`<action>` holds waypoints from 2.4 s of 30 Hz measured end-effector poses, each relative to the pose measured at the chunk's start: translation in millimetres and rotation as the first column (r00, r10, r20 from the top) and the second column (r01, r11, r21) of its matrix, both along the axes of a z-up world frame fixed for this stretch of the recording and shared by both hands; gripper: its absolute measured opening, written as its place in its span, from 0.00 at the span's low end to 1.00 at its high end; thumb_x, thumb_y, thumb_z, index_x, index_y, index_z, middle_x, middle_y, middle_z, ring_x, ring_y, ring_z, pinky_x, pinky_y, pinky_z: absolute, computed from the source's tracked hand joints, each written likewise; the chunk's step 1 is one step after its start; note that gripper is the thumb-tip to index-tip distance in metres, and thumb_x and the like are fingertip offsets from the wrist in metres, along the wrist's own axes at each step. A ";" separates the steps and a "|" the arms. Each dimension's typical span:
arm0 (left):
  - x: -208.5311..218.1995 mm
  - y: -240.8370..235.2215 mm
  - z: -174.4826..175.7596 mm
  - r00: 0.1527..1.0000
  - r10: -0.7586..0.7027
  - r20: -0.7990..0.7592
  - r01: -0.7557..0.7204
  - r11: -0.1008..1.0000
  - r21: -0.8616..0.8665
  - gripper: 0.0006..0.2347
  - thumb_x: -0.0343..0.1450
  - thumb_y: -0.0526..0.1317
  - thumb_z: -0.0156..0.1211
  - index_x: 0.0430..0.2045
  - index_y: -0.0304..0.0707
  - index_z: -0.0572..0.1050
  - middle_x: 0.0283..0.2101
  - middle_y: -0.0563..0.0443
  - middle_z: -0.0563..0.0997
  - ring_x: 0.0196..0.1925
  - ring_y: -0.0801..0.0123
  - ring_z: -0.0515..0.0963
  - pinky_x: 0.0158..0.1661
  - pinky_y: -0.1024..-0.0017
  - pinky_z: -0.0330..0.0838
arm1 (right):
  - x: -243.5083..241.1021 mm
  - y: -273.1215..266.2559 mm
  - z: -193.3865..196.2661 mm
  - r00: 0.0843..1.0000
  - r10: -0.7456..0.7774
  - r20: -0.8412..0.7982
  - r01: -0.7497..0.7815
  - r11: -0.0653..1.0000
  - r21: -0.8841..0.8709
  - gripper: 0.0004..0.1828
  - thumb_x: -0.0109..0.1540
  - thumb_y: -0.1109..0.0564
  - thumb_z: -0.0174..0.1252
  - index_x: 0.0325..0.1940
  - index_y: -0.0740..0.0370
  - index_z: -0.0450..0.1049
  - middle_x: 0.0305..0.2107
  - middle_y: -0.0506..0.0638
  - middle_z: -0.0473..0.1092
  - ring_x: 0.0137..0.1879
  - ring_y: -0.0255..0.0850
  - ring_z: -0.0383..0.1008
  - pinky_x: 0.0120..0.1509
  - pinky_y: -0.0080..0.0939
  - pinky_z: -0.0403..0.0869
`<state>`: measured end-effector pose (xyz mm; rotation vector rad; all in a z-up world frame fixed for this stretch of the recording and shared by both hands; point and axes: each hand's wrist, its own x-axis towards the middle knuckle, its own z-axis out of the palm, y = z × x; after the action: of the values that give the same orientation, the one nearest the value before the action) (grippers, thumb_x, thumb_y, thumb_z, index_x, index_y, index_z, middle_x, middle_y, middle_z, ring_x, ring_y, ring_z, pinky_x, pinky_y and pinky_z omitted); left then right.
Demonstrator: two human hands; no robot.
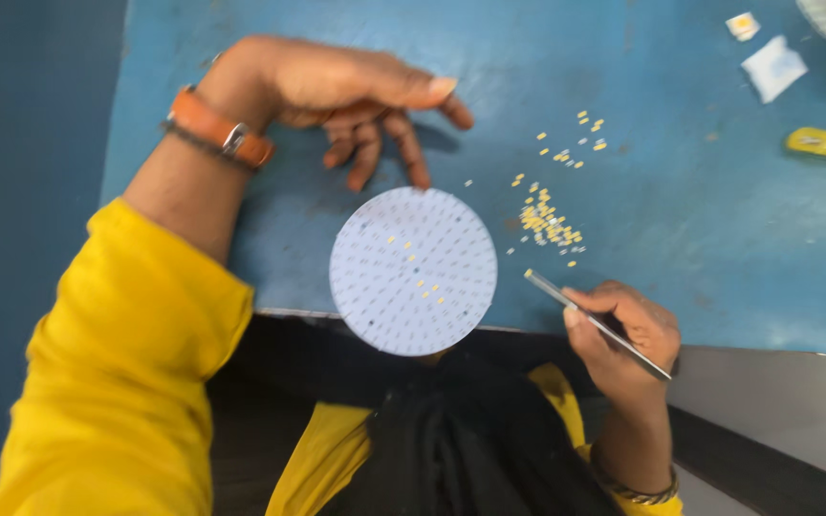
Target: The person uses tweezers to pick up small yellow components from a blue table and places them into holes on a circular white board. The person rotates the board and continues placing components one by one.
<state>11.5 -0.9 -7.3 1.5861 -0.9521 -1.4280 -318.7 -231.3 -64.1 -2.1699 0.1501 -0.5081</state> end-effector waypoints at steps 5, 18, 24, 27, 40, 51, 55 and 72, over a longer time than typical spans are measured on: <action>-4.8 3.7 6.6 0.998 0.012 0.057 -0.013 1.000 0.011 0.40 0.63 0.68 0.46 0.66 0.39 0.65 0.43 0.30 0.87 0.19 0.62 0.85 0.13 0.77 0.73 | -6.8 8.9 -13.4 0.955 0.167 0.246 -0.297 0.567 0.769 0.07 0.64 0.61 0.64 0.40 0.67 0.75 0.25 0.48 0.70 0.30 0.32 0.65 0.36 0.31 0.64; -5.0 -1.9 5.7 0.999 0.044 -0.008 -0.044 0.999 0.023 0.40 0.60 0.67 0.47 0.64 0.40 0.65 0.42 0.30 0.87 0.18 0.58 0.85 0.14 0.71 0.77 | -3.9 2.4 23.9 0.969 0.006 0.245 -0.206 -0.524 0.827 0.08 0.68 0.59 0.56 0.39 0.67 0.70 0.24 0.43 0.63 0.30 0.29 0.59 0.32 0.29 0.60; -8.5 5.4 8.4 0.999 0.026 0.024 -0.027 1.000 0.014 0.40 0.64 0.68 0.46 0.67 0.39 0.62 0.46 0.28 0.85 0.20 0.60 0.85 0.15 0.73 0.76 | -6.3 11.8 4.8 0.950 0.113 0.292 -0.313 0.297 0.902 0.08 0.68 0.58 0.62 0.41 0.67 0.74 0.25 0.45 0.68 0.31 0.33 0.63 0.37 0.32 0.63; -4.2 3.8 3.2 0.999 0.037 0.026 -0.037 0.999 0.003 0.41 0.64 0.69 0.47 0.67 0.37 0.62 0.45 0.27 0.86 0.20 0.61 0.84 0.15 0.74 0.75 | -0.2 17.1 -1.3 0.990 0.118 0.078 -0.133 0.964 0.232 0.08 0.63 0.59 0.63 0.41 0.68 0.76 0.29 0.48 0.72 0.30 0.35 0.67 0.34 0.30 0.65; -13.1 6.9 5.5 0.994 0.088 0.069 -0.084 0.995 -0.060 0.42 0.64 0.68 0.49 0.66 0.32 0.62 0.42 0.23 0.85 0.21 0.57 0.86 0.17 0.71 0.79 | 15.4 44.5 1.7 0.947 0.295 0.128 -0.269 0.945 -0.188 0.08 0.58 0.62 0.66 0.37 0.70 0.77 0.23 0.52 0.71 0.27 0.38 0.71 0.33 0.35 0.67; 3.7 2.2 -8.3 0.998 0.060 0.033 -0.060 0.998 0.006 0.41 0.64 0.69 0.49 0.66 0.38 0.63 0.43 0.28 0.86 0.19 0.61 0.85 0.14 0.75 0.75 | 14.0 39.8 -4.0 0.954 0.260 0.152 -0.242 0.962 -0.127 0.10 0.56 0.61 0.65 0.38 0.70 0.77 0.25 0.50 0.70 0.27 0.35 0.69 0.34 0.32 0.66; 9.9 7.2 -9.2 0.993 0.037 -0.115 -0.038 0.999 -0.009 0.39 0.68 0.67 0.47 0.69 0.39 0.61 0.46 0.28 0.85 0.20 0.63 0.84 0.15 0.77 0.74 | 13.7 37.0 -5.2 0.982 0.131 0.136 -0.152 0.976 0.157 0.08 0.59 0.61 0.64 0.38 0.70 0.78 0.22 0.43 0.68 0.27 0.27 0.63 0.31 0.29 0.62; -255.6 64.0 10.4 0.767 -0.390 -0.509 0.271 0.917 -0.294 0.36 0.73 0.53 0.63 0.72 0.30 0.56 0.50 0.33 0.80 0.37 0.67 0.82 0.37 0.74 0.77 | 25.8 21.2 -11.7 0.983 0.157 0.091 -0.180 0.891 0.417 0.09 0.63 0.57 0.63 0.40 0.66 0.79 0.21 0.38 0.66 0.27 0.23 0.60 0.29 0.28 0.60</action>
<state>-244.2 63.1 3.1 0.7781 -1.0037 -1.8348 -292.9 -210.1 -75.8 -1.7210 0.0352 -0.3921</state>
